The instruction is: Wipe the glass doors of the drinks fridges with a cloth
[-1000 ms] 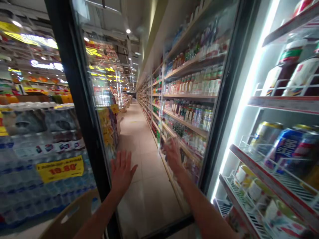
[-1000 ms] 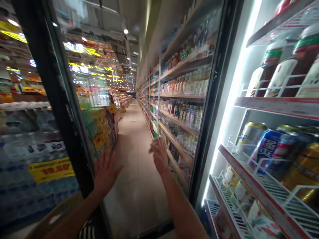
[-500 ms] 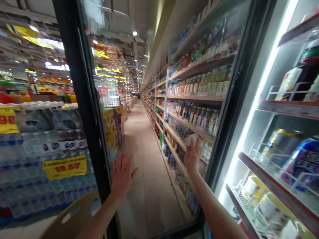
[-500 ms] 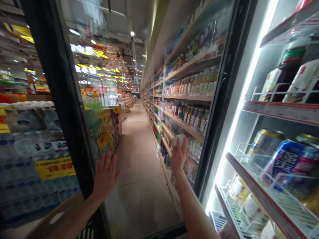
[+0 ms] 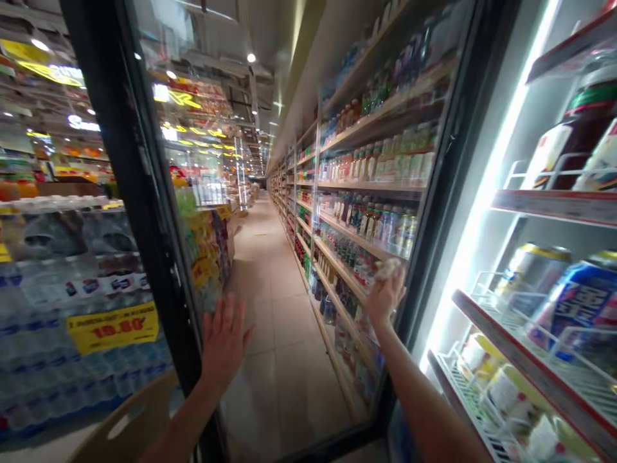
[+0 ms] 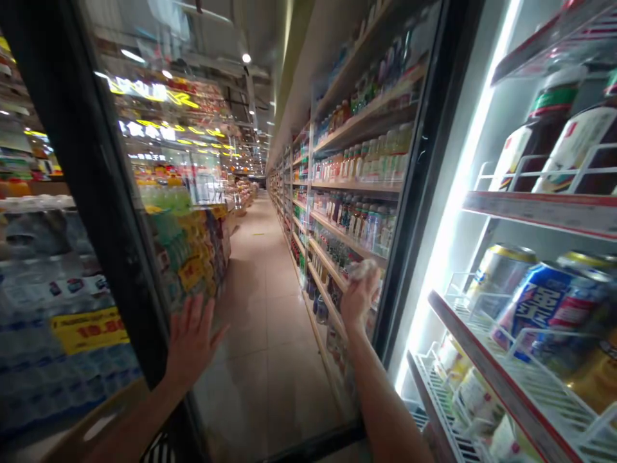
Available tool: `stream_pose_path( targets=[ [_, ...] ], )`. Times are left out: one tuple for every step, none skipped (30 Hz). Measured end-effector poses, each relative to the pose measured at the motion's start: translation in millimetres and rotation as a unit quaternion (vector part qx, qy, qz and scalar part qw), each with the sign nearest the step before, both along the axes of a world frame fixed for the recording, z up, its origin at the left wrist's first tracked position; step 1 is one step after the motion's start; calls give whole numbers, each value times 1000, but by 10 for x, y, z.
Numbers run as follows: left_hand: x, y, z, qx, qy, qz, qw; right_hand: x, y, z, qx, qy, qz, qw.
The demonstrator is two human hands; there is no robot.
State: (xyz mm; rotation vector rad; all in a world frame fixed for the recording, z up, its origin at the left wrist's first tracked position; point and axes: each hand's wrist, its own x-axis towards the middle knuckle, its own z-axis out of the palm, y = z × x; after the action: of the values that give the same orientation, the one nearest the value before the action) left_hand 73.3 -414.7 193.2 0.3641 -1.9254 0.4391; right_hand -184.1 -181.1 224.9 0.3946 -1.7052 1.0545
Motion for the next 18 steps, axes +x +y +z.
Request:
stream_pose_path(
  targets=[
    [-2, 8, -2, 5, -2, 1, 1000, -60, 45, 48, -25, -12, -15, 1000],
    [-4, 15, -5, 8, -3, 3, 1000, -56, 23, 72, -32, -14, -18, 999],
    [-5, 23, -8, 10, -1, 5, 1000, 13, -62, 66, -27, -6, -9, 1000],
    [-4, 32, -10, 9, 0, 9, 1000, 138, -197, 32, -6, 11, 12, 1000],
    [0, 41, -11, 4, 1, 13, 1000, 303, -356, -25, 30, 39, 41, 998],
    [8, 49, -12, -2, 1, 19, 1000, 483, -511, -95, 84, 80, 79, 990],
    [19, 56, -14, -11, 2, 26, 1000, 651, -638, -167, 147, 121, 115, 975],
    [31, 59, -18, -19, 1, 33, 999, 780, -715, -231, 198, 162, 140, 957],
    [43, 58, -25, -26, -3, 42, 999, 849, -735, -279, 230, 193, 152, 942],
    [54, 52, -34, -31, -7, 50, 998, 846, -702, -307, 232, 205, 148, 939],
    [63, 43, -44, -32, -11, 59, 998, 773, -625, -312, 238, 202, 141, 939],
    [70, 32, -54, -33, -15, 69, 997, 644, -522, -292, 224, 190, 123, 948],
    [77, 23, -62, -34, -19, 79, 996, 485, -413, -248, 171, 162, 85, 968],
    [83, 18, -67, -34, -25, 90, 995, 326, -312, -186, 117, 98, 48, 987],
    [91, 18, -68, -38, -29, 100, 994, 194, -236, -111, 58, 54, 23, 997],
    [98, 23, -65, -44, -33, 107, 993, 111, -195, -33, 11, 22, 2, 1000],
    [105, 32, -60, -49, -36, 113, 992, 87, -194, 39, -18, 12, -5, 1000],
    [111, 42, -54, -51, -37, 115, 991, 123, -233, 93, -29, 28, -1, 999]
  ],
)
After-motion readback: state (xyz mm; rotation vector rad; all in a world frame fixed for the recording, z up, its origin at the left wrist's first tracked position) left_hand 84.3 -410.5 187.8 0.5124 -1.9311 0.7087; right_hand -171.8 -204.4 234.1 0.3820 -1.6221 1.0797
